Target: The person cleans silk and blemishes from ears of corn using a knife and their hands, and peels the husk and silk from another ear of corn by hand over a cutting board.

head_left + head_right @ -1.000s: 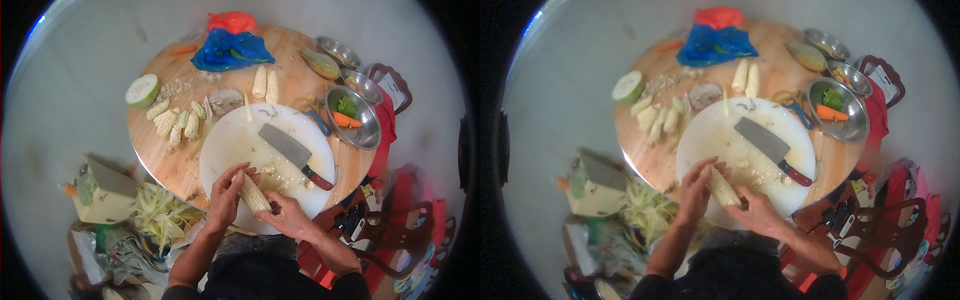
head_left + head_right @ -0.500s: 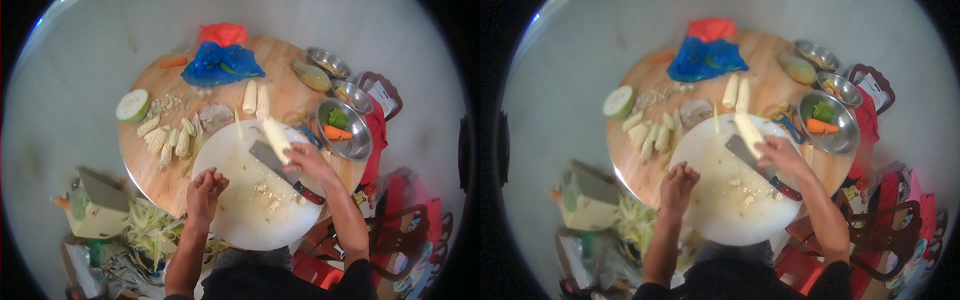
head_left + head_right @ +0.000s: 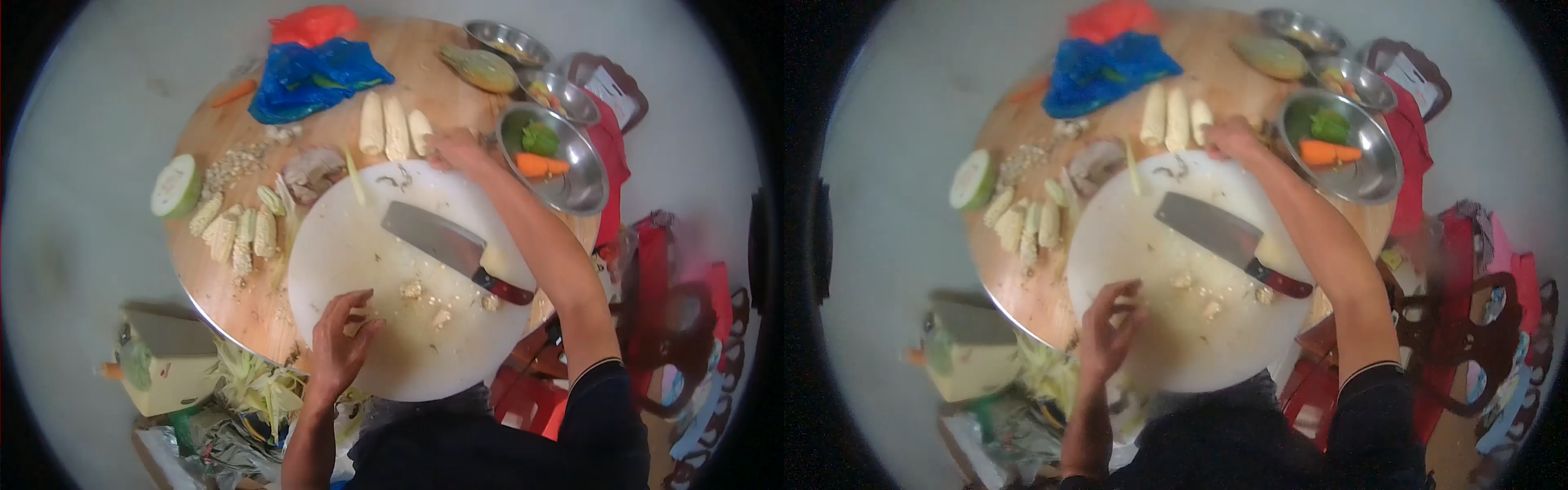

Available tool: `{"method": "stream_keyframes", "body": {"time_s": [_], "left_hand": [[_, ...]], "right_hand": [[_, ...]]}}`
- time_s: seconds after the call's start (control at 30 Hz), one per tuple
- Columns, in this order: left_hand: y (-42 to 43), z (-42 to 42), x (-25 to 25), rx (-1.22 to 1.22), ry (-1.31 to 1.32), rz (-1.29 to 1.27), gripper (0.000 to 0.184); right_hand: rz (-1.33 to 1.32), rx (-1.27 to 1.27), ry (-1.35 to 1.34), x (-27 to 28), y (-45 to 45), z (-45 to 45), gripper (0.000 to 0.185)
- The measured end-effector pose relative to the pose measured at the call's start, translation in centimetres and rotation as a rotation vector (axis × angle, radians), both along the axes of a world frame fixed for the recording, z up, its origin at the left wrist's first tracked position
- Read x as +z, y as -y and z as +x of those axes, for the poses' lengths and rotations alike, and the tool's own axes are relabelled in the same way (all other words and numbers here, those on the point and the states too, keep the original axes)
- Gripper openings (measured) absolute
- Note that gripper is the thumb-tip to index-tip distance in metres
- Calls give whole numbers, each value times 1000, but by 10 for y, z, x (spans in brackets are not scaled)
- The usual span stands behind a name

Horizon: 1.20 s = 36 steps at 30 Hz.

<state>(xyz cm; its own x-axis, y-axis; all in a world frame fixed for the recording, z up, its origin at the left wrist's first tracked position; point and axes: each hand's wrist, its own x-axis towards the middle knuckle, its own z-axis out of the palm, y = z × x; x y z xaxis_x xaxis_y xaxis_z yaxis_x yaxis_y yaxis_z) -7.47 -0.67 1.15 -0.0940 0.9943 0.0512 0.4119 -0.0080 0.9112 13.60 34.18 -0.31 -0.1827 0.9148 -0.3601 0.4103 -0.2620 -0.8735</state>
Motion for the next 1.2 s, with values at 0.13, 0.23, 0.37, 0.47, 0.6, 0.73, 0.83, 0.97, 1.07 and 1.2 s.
{"method": "stream_keyframes", "body": {"time_s": [0.13, 0.23, 0.37, 0.47, 0.6, 0.73, 0.83, 0.97, 1.07, 1.2], "left_hand": [[-14, 16, 9, -54, -253, 124, 53], [-19, 30, 6, -93, -334, 226, 53], [-18, 53, -2, -329, -273, 202, 52], [-16, 60, -4, -334, -244, 205, 50], [-17, 53, -14, -108, -353, 242, 50], [-38, 21, -22, 19, -506, 288, 54], [-66, 6, -30, 82, -562, 257, 50], [-79, 22, -47, -34, -509, 278, 46], [-69, 41, -37, -389, -388, 429, 39], [-44, 37, -20, -323, -89, 206, 39]], "right_hand": [[506, 174, 108, 26, 58, 18, 34], [522, 515, 424, 69, 146, 45, 32], [652, 627, 666, 55, 210, 80, 32], [563, 605, 738, 45, 222, 81, 30], [524, 527, 638, 43, 226, 82, 25], [787, 330, 424, 47, 234, 106, 23], [387, 172, 194, 66, 257, 142, 29], [7, -89, -107, 55, 305, 188, 29], [-118, -259, -208, 28, 333, 210, 30], [-212, -147, -158, 22, 349, 200, 29]]}}
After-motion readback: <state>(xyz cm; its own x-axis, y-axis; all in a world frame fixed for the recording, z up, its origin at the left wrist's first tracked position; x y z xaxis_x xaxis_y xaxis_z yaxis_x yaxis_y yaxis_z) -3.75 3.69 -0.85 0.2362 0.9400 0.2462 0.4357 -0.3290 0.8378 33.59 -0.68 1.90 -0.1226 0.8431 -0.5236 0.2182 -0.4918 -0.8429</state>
